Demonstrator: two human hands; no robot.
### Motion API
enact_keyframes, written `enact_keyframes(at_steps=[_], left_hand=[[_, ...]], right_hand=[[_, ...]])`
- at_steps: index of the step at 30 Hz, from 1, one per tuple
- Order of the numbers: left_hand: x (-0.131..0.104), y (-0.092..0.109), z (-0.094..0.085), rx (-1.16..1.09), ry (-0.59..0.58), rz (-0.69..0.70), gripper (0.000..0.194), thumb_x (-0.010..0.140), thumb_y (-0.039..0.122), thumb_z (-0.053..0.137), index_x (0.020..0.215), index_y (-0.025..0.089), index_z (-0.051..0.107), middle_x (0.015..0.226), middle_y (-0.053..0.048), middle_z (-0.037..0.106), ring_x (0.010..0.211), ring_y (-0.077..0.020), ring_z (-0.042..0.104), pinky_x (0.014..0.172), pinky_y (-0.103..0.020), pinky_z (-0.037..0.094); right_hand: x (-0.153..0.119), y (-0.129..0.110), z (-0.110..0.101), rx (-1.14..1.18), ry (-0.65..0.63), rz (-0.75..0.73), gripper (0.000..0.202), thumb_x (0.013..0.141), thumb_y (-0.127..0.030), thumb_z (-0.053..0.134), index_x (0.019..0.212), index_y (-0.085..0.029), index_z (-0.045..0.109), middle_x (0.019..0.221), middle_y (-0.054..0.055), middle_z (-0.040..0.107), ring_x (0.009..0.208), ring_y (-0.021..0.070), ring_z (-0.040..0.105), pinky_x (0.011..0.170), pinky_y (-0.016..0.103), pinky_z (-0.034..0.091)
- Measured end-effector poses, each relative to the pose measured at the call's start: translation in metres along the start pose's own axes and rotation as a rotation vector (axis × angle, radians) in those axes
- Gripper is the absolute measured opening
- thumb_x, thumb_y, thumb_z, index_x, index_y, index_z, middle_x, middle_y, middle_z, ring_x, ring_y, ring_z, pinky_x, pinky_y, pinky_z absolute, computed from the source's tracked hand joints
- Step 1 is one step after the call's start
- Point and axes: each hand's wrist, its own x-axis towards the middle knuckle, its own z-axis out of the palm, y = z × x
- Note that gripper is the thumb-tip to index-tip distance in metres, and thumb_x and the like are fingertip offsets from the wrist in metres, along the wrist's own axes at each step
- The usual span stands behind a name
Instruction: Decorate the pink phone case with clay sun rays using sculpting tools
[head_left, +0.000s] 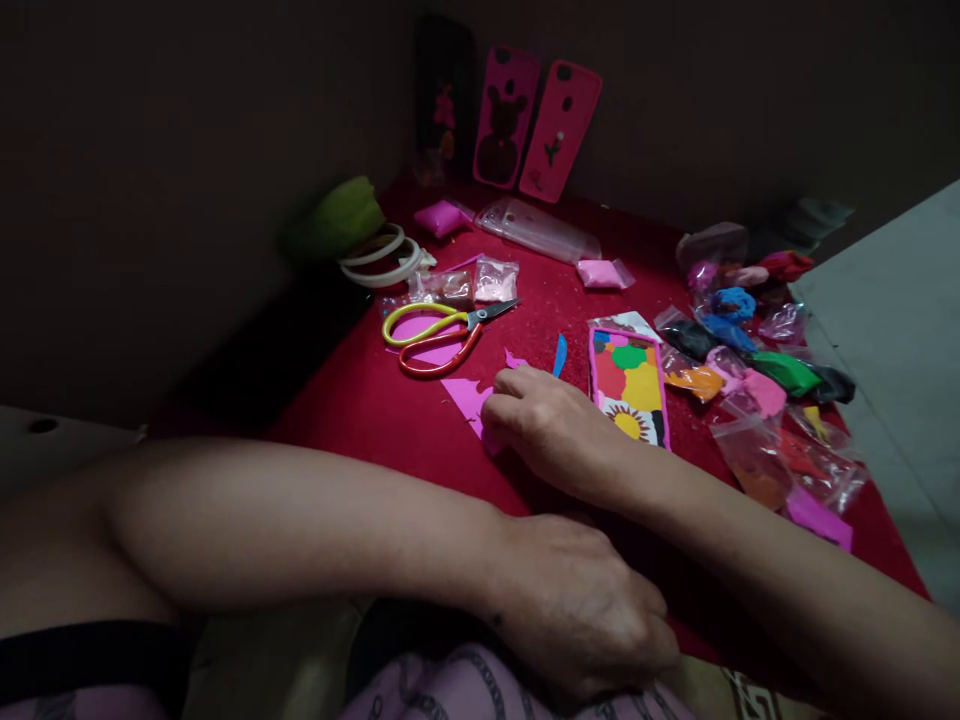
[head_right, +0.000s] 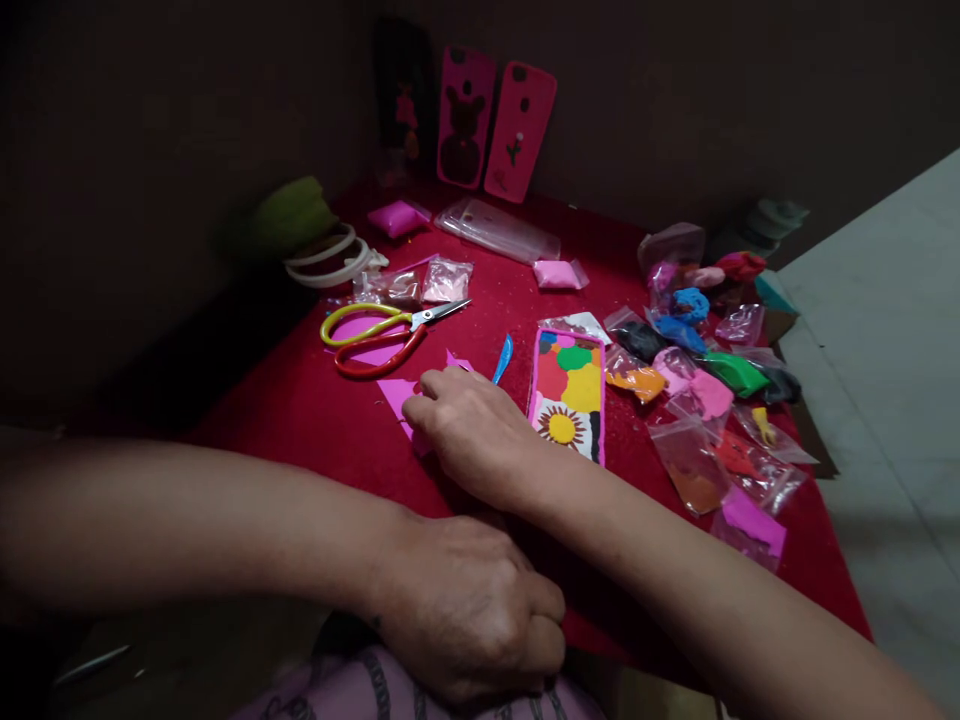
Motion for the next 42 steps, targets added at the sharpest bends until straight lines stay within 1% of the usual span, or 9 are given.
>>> enact_keyframes(at_steps=[3,6,13,17,22,26,34,39,42], left_hand=[[0.001,0.001,0.001,0.016,0.004,-0.010,0.016,0.077,0.020,0.058,0.063,0.020,0.050,0.073,-0.007,0.064,0.059,-0.0151,0.056,0.046,-0.032,0.039],[0.001,0.004,0.001,0.021,0.000,-0.029,0.019,0.076,0.019,0.059,0.063,0.021,0.046,0.072,-0.006,0.064,0.059,-0.0154,0.057,0.046,-0.032,0.040],[0.000,0.003,-0.002,0.018,-0.068,-0.036,0.006,0.072,0.019,0.060,0.073,0.017,0.054,0.078,-0.005,0.064,0.070,-0.0166,0.062,0.052,-0.029,0.043],[0.000,0.003,-0.006,-0.002,-0.112,-0.016,0.009,0.073,0.019,0.058,0.080,0.015,0.058,0.082,-0.005,0.064,0.074,-0.0172,0.062,0.053,-0.029,0.042],[0.001,0.003,-0.012,-0.010,-0.188,-0.026,0.009,0.073,0.020,0.058,0.081,0.015,0.056,0.085,-0.006,0.063,0.075,-0.0178,0.062,0.056,-0.029,0.043],[0.001,0.004,-0.012,-0.015,-0.202,-0.028,0.005,0.076,0.019,0.055,0.077,0.018,0.050,0.088,-0.006,0.063,0.080,-0.0181,0.062,0.061,-0.029,0.044],[0.003,0.004,-0.012,-0.032,-0.215,-0.039,0.025,0.075,0.018,0.057,0.067,0.024,0.034,0.087,-0.006,0.063,0.085,-0.0190,0.063,0.065,-0.029,0.047],[0.004,0.005,-0.016,-0.023,-0.221,-0.015,0.037,0.074,0.017,0.058,0.063,0.026,0.024,0.087,-0.007,0.065,0.083,-0.0195,0.063,0.067,-0.030,0.047],[0.003,0.004,-0.017,-0.021,-0.214,-0.001,0.039,0.074,0.018,0.059,0.062,0.026,0.023,0.086,-0.007,0.065,0.083,-0.0198,0.063,0.069,-0.030,0.047]], right_hand=[[0.001,0.000,0.001,-0.011,-0.013,0.015,0.022,0.089,-0.004,0.042,0.080,-0.013,0.060,0.081,0.007,0.055,0.071,0.0158,0.043,0.064,0.029,0.032],[0.003,0.001,0.002,0.001,-0.007,0.052,0.017,0.086,-0.002,0.044,0.083,-0.011,0.058,0.082,0.007,0.057,0.073,0.0150,0.046,0.066,0.027,0.035],[0.009,-0.001,0.006,-0.025,0.010,0.124,0.012,0.087,-0.006,0.046,0.087,-0.011,0.057,0.081,0.007,0.060,0.072,0.0155,0.049,0.065,0.027,0.035],[0.012,-0.005,0.006,-0.075,0.001,0.113,0.016,0.085,-0.003,0.046,0.084,-0.012,0.060,0.080,0.008,0.059,0.070,0.0172,0.047,0.065,0.029,0.033],[0.013,-0.010,0.005,-0.100,-0.025,0.100,0.017,0.083,-0.003,0.046,0.084,-0.012,0.061,0.081,0.008,0.059,0.069,0.0177,0.046,0.064,0.030,0.031],[0.014,-0.009,0.005,-0.110,-0.031,0.108,0.020,0.083,-0.001,0.044,0.081,-0.011,0.061,0.079,0.009,0.059,0.067,0.0176,0.045,0.063,0.031,0.030],[0.015,-0.007,0.006,-0.052,-0.038,0.102,0.011,0.088,-0.012,0.048,0.084,-0.013,0.058,0.080,0.005,0.060,0.067,0.0142,0.048,0.060,0.026,0.033],[0.017,-0.013,0.010,-0.089,-0.040,0.068,0.017,0.087,-0.007,0.044,0.085,-0.011,0.061,0.082,0.009,0.059,0.070,0.0179,0.046,0.062,0.031,0.031],[0.017,-0.014,0.010,-0.086,-0.048,0.048,0.019,0.087,-0.005,0.042,0.084,-0.011,0.060,0.082,0.010,0.058,0.070,0.0186,0.045,0.063,0.032,0.031]])
